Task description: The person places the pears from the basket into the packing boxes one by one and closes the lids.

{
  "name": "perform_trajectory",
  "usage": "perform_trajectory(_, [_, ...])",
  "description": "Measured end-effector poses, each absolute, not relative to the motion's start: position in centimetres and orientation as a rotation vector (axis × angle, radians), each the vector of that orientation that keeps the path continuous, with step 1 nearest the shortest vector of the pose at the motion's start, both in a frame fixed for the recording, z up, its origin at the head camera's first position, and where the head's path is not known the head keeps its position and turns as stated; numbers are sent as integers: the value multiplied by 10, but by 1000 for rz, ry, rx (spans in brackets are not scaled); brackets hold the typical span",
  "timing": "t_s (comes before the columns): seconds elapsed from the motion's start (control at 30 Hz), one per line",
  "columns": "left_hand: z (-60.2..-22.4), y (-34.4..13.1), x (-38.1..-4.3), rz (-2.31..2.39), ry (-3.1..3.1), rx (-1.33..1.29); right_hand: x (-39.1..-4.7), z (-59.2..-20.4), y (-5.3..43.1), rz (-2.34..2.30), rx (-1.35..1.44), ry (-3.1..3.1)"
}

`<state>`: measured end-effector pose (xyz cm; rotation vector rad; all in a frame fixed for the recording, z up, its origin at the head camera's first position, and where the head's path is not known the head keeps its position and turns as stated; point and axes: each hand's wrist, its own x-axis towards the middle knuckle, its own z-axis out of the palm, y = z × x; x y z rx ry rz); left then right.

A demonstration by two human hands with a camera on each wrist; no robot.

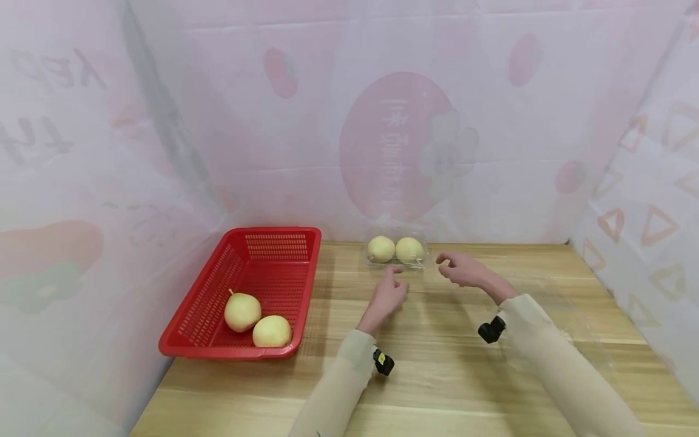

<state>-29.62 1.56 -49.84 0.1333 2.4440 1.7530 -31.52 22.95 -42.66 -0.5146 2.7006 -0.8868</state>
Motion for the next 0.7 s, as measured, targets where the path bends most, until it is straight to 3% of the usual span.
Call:
perform_trajectory(0.23, [-500, 22, -284, 1744, 2446, 147, -303, -423, 243, -718, -665, 2763])
perform_trajectory(0.7, [-502, 62, -259, 1714, 2391, 126, -274, -428, 274, -725, -693, 2810])
